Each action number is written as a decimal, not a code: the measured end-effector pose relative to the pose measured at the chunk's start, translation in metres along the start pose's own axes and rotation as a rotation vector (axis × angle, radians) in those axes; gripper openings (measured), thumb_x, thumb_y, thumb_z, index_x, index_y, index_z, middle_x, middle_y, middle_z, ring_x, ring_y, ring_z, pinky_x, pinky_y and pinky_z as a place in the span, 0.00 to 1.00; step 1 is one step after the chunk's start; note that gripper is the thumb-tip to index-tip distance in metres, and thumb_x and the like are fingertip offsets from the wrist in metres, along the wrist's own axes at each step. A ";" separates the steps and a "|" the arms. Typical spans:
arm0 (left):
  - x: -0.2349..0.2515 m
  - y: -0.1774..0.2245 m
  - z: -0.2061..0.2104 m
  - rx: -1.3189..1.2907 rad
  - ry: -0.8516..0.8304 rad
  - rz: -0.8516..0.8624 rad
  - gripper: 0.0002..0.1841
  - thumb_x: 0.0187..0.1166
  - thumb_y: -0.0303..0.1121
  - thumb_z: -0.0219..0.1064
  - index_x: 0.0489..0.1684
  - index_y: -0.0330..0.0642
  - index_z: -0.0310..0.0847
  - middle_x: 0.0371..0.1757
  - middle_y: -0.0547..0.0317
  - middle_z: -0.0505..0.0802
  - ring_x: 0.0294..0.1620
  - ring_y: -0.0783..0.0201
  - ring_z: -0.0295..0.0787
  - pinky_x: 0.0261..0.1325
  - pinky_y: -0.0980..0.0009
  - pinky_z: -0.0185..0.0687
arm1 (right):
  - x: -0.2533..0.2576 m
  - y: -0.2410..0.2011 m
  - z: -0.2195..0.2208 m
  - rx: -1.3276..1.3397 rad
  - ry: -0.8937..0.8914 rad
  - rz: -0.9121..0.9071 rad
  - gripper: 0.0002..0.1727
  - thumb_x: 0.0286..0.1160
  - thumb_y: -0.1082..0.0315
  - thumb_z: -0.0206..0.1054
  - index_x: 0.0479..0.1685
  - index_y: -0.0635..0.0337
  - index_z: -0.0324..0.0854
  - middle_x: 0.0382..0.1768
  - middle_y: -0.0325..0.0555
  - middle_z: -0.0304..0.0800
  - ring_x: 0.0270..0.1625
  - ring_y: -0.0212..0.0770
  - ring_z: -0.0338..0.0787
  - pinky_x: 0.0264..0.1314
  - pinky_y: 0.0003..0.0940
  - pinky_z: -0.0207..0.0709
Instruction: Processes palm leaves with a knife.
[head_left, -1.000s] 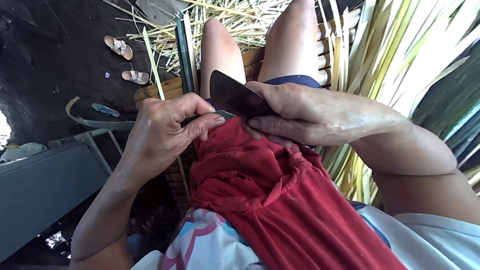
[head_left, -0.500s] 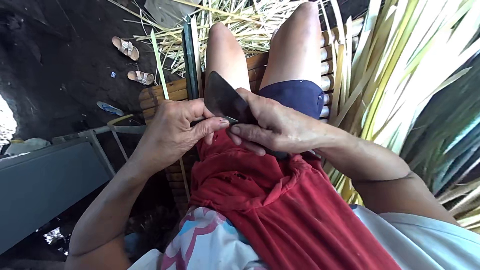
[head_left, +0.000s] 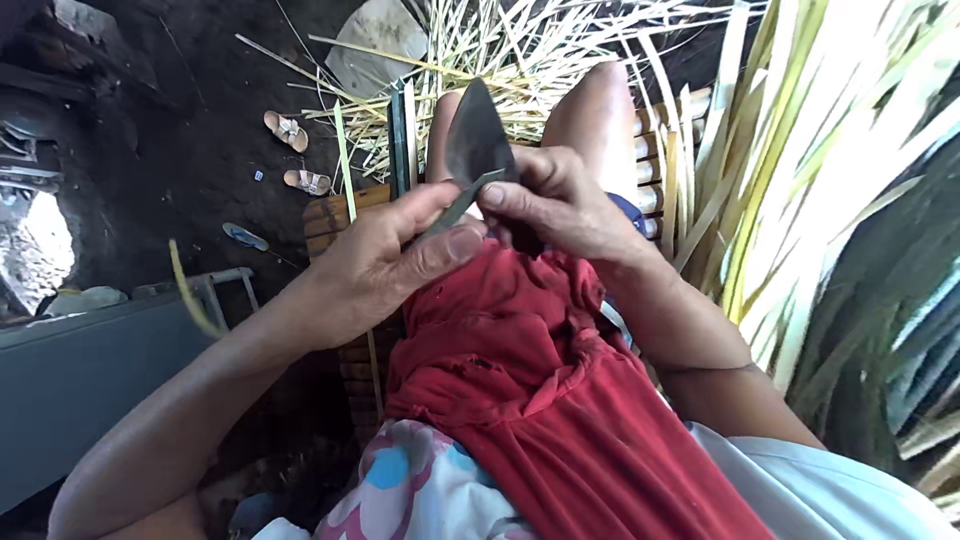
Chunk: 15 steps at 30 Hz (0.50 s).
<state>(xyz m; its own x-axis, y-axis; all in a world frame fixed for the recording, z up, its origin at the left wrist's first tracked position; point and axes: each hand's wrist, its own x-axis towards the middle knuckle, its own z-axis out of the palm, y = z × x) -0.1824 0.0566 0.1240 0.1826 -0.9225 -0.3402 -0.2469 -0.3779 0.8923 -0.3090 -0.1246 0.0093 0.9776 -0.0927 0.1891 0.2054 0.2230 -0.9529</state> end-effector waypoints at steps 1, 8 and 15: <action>0.006 0.003 -0.008 0.008 -0.092 0.017 0.31 0.93 0.52 0.47 0.81 0.34 0.70 0.59 0.65 0.92 0.49 0.81 0.85 0.52 0.83 0.81 | 0.000 -0.001 -0.007 0.065 0.017 -0.003 0.10 0.87 0.67 0.59 0.37 0.58 0.83 0.24 0.26 0.86 0.23 0.20 0.83 0.25 0.19 0.81; 0.116 -0.070 0.066 -0.213 0.397 0.223 0.14 0.90 0.28 0.53 0.62 0.29 0.80 0.48 0.52 0.91 0.47 0.72 0.88 0.54 0.72 0.87 | -0.035 0.015 -0.051 -0.336 0.400 0.193 0.20 0.74 0.45 0.70 0.45 0.53 0.89 0.23 0.36 0.87 0.19 0.31 0.84 0.21 0.29 0.82; 0.181 -0.030 0.092 -0.965 0.316 -0.143 0.29 0.95 0.55 0.37 0.54 0.41 0.79 0.36 0.60 0.85 0.35 0.71 0.81 0.42 0.72 0.80 | -0.032 0.025 -0.075 -0.643 0.487 0.057 0.25 0.80 0.55 0.65 0.47 0.77 0.82 0.31 0.44 0.87 0.27 0.25 0.86 0.33 0.27 0.84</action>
<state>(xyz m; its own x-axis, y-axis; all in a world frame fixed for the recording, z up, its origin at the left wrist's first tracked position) -0.2297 -0.1060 0.0078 0.4270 -0.7580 -0.4930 0.6423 -0.1295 0.7554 -0.3390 -0.1888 -0.0386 0.8254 -0.5435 0.1527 -0.0560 -0.3480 -0.9358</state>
